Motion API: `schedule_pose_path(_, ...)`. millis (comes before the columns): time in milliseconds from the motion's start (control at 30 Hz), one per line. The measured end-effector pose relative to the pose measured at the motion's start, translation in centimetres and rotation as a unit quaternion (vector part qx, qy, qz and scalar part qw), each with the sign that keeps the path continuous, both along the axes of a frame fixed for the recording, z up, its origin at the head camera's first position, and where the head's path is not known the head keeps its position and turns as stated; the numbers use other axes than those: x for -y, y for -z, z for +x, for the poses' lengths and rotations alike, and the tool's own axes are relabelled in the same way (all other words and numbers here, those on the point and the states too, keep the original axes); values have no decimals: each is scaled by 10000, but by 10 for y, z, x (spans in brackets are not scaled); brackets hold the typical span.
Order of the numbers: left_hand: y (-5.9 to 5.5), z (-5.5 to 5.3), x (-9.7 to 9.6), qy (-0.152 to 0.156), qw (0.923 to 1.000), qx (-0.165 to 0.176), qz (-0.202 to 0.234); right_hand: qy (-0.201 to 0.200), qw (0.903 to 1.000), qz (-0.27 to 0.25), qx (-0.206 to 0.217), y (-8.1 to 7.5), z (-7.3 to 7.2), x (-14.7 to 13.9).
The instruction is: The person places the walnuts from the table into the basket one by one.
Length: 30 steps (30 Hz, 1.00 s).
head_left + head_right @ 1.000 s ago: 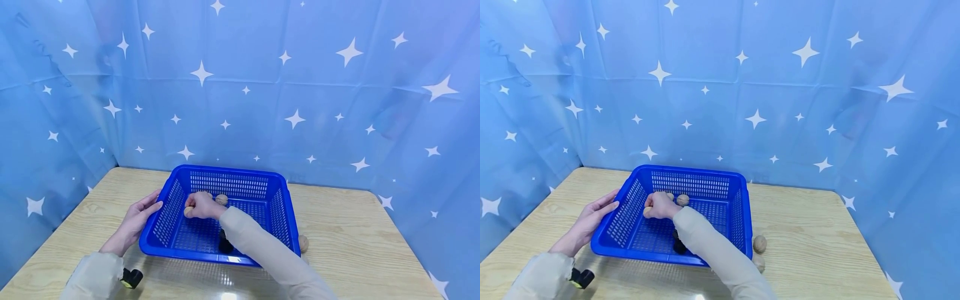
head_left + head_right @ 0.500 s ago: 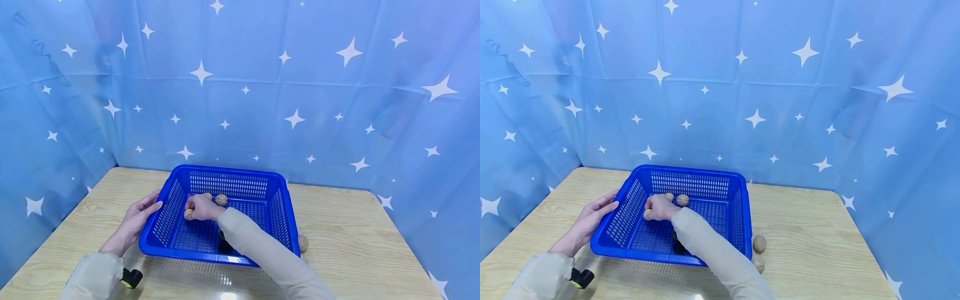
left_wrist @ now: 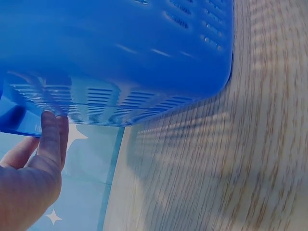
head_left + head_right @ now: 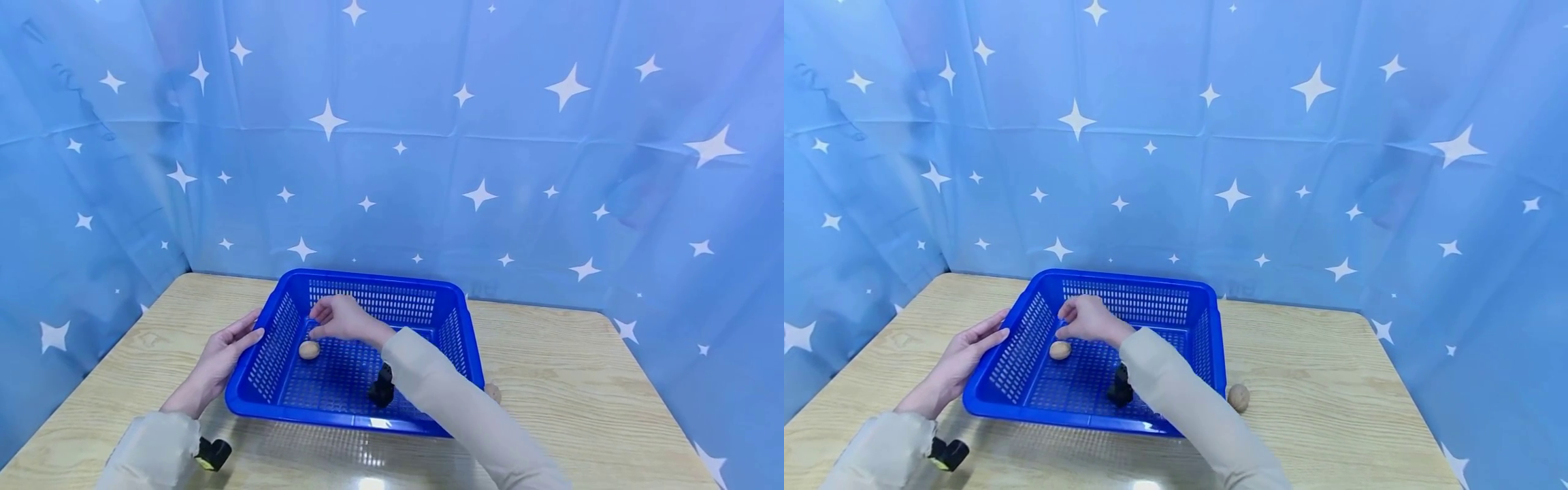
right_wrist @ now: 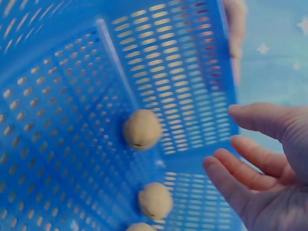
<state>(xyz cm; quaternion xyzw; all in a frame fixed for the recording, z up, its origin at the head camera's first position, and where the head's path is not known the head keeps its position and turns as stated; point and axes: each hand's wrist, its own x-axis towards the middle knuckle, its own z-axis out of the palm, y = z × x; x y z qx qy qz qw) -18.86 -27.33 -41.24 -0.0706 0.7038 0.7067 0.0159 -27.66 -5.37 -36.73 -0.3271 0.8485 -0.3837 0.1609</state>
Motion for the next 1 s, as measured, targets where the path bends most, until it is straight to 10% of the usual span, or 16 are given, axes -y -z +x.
schedule_pose_path(467,0,0,0,-18,10000,14,-27,223,9987,-424,164,-25,14,-49)
schedule_pose_path(1000,0,1,0,-12,9999,88,-61,214,9939,-874,-645,-32,38,-122)
